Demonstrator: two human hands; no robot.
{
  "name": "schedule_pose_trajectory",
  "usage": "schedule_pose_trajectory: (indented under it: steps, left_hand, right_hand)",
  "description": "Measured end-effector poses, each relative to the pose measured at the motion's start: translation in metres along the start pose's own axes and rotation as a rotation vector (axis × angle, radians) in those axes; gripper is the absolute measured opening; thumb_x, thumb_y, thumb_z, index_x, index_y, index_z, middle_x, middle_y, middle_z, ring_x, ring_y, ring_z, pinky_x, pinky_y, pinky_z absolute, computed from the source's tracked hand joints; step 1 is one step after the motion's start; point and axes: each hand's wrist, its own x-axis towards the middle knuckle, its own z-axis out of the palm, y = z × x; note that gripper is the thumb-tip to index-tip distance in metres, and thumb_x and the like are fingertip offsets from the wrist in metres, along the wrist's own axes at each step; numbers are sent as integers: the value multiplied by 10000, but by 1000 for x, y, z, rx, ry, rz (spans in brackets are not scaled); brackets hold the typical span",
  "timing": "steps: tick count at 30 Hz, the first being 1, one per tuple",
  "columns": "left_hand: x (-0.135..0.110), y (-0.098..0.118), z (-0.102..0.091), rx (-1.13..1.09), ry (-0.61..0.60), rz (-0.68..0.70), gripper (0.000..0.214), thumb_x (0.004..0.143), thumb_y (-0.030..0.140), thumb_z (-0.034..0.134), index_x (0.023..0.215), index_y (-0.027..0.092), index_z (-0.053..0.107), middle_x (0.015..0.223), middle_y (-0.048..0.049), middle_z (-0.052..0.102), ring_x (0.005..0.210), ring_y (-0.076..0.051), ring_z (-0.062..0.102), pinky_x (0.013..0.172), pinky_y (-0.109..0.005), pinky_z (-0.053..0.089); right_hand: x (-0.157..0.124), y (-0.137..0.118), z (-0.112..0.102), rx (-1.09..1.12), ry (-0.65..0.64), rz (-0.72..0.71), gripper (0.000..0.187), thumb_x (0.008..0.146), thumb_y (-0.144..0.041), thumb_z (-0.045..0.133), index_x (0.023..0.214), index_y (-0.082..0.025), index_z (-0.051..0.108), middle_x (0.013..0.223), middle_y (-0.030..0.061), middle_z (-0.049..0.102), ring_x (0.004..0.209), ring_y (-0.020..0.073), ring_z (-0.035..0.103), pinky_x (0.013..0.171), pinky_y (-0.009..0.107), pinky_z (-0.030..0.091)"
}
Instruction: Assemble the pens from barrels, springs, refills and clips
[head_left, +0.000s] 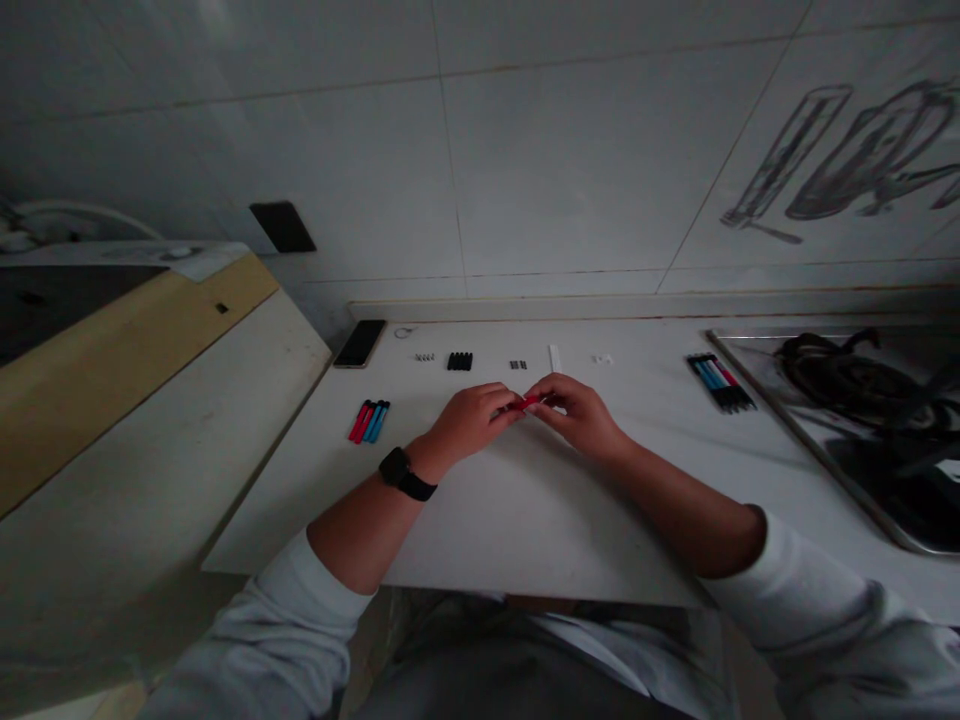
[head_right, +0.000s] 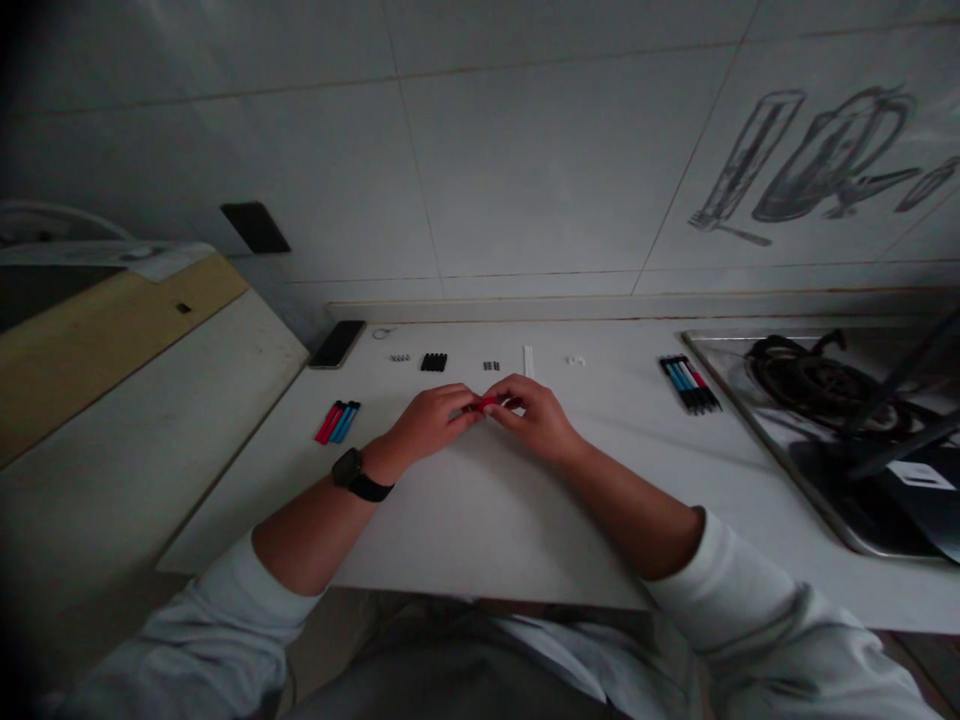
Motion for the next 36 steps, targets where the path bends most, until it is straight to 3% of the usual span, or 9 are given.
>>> schedule_pose_trajectory:
  steps: [4,8,11,15,18,22,25,29,36]
  left_hand:
    - [0,-5,1,15,34,-68,253,950,324,705,1170,206,667,1091,-64,721,990,-206,682,873,-347,546]
    - [-1,-10,3,30,65,-102,314,965,344,683,1245,213,625,1110,-70,708,986,-205,679,891,-369,553]
    - [-2,-12,4,30,58,-104,279,987,326,647,1245,223,627,1094,-62,708,982,-203,681,897,-379,558]
    - [-2,-12,4,42,32,-106,251,1004,329,616,1231,225,643,1087,-62,711,998,-209,686,922,-396,560]
    - [-2,-13,4,52,-4,-118,243,1009,336,605,1212,211,656,1097,-68,713,1012,-215,688,926,-397,562]
    - [-3,-14,5,60,-39,-134,230,1007,332,603,1191,210,669,1126,-75,713,1019,-215,685,921,-387,564]
    - [-4,-17,6,64,-53,-140,230,1009,336,594,1191,220,673,1149,-76,712,1005,-206,683,914,-375,564]
    - [-5,-19,7,71,-69,-125,227,1005,332,593,1183,218,679,1138,-78,715,1000,-204,681,904,-368,563]
    - [-6,-22,10,75,-87,-125,206,988,306,611,1150,218,702,1085,-70,720,893,-185,682,841,-347,558]
  right_hand:
    - [8,0,-15,221,188,90,264,873,-458,755,958,-222,670,947,45,731,880,169,693,848,341,569]
    - [19,6,-43,304,386,119,289,830,-457,788,957,-236,650,943,27,727,876,163,699,819,330,576]
    - [24,11,-62,252,450,101,293,823,-455,781,975,-243,649,922,16,713,852,157,695,787,312,575]
    - [25,16,-79,14,451,43,303,882,-490,699,1048,-239,670,901,20,689,784,153,663,733,305,564]
    - [21,17,-87,-207,279,74,293,894,-434,685,1103,-229,678,917,33,706,743,153,647,694,294,537]
    - [17,15,-89,-521,-151,138,140,886,-301,689,994,-213,704,888,37,730,772,164,659,733,281,499]
    - [14,14,-84,-739,-388,164,109,906,-255,650,965,-203,726,903,51,740,788,176,655,719,274,459]
    - [11,15,-75,-878,-509,209,129,901,-276,659,970,-215,749,934,58,751,809,194,653,702,277,428]
    - [6,24,-72,-857,-539,155,123,871,-283,685,960,-232,753,955,52,746,833,201,657,704,280,430]
